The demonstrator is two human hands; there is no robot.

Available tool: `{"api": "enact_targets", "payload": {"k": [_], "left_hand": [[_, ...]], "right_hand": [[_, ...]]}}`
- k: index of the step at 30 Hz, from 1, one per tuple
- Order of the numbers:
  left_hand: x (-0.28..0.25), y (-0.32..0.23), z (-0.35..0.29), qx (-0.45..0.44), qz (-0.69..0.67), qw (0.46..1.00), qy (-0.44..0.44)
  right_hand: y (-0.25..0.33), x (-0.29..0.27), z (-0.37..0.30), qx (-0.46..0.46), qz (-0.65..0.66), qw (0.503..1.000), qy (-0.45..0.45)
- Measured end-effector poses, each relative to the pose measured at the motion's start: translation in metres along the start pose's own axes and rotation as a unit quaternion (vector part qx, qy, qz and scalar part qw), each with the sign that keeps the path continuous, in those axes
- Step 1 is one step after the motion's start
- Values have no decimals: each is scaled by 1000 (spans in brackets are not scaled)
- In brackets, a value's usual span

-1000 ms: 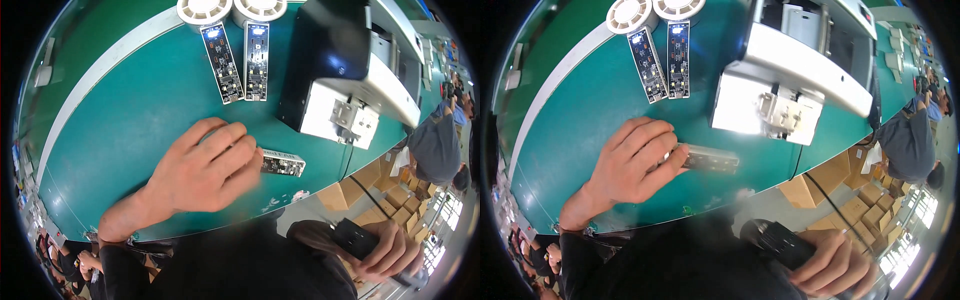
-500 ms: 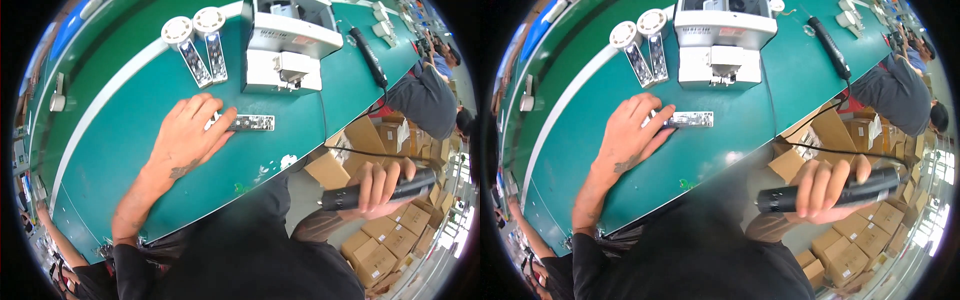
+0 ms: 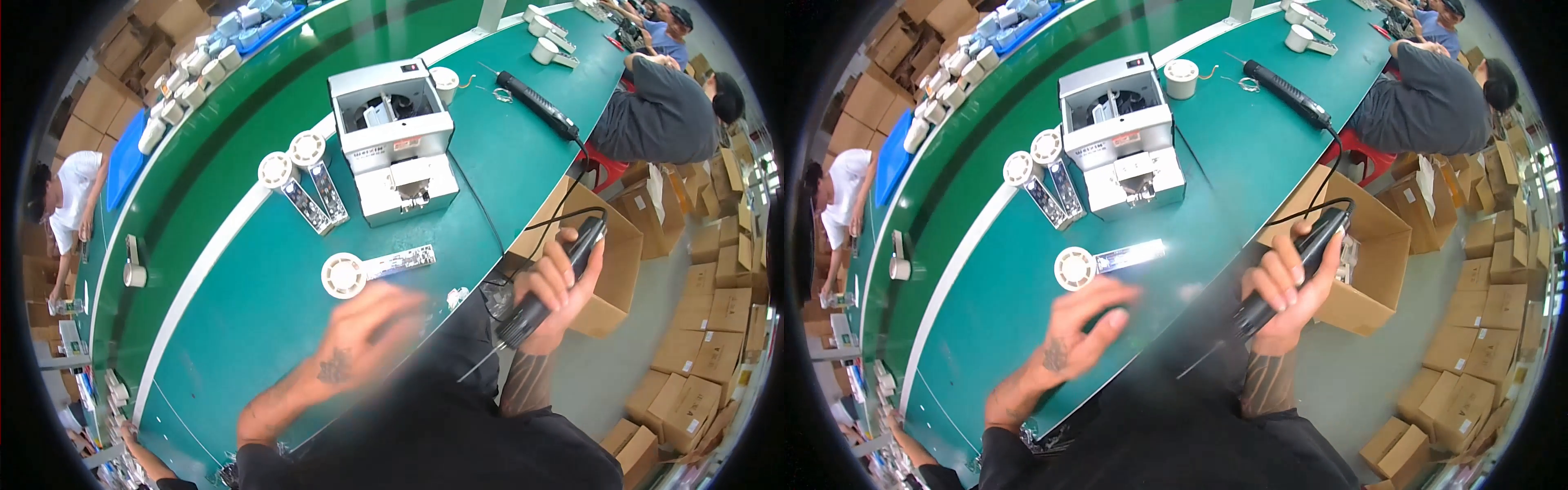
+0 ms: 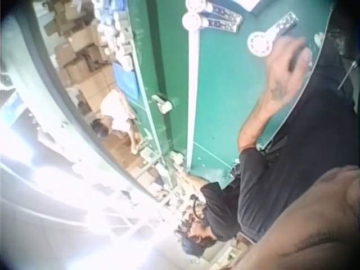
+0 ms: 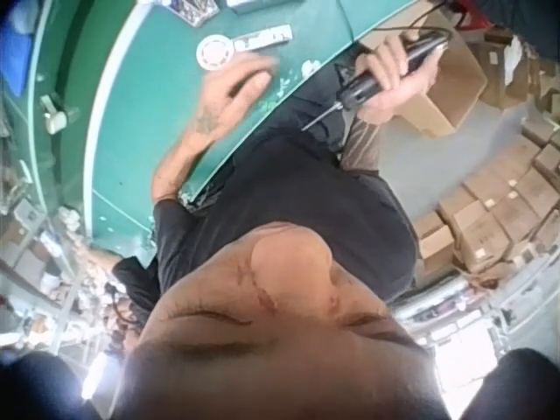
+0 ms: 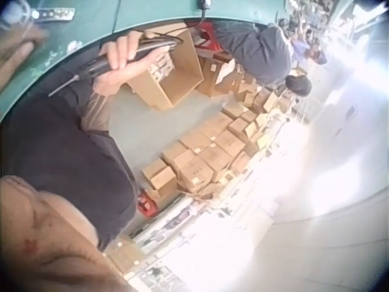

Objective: Assembling electronic smoke detectors or sensors on a production line using an electric screwdriver.

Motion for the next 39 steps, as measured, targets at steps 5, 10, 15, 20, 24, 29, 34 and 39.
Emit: {"api": "enact_targets", "payload": {"k": [5,10,15,20,24,29,34,39], "left_hand": [[62,11,-27,-233,-229,919,220],[51,8,-14,-162,-61,965,198],[101,5,-24,-173,-348,898,204],[130,4,-25,-185,-378,890,176],[117,0,-11,-131,-323,918,192],[136,20,-10,-80,-304,936,159],[139,21,12,-91,-382,913,111],[164,26,0,-113,-420,887,152]], "right_hand": [[-17,5,5,-41,-138,990,3],[-24,27,17,-14,-101,986,134],[-70,52,18,149,-25,940,306],[-68,93,-13,205,97,758,612],[-45,112,-23,195,130,657,717],[-40,118,-24,179,197,634,727],[-38,126,17,34,316,769,554],[-40,80,39,-72,420,848,316]]}}
Point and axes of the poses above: each hand's wrist, its own z-axis towards the middle knuckle, its own x-axis out of the palm, y = z × x, the point moved 10 cm from there along z, towards the middle knuckle, and after that the axes turned 14 degrees about x, right-handed, at the moved point
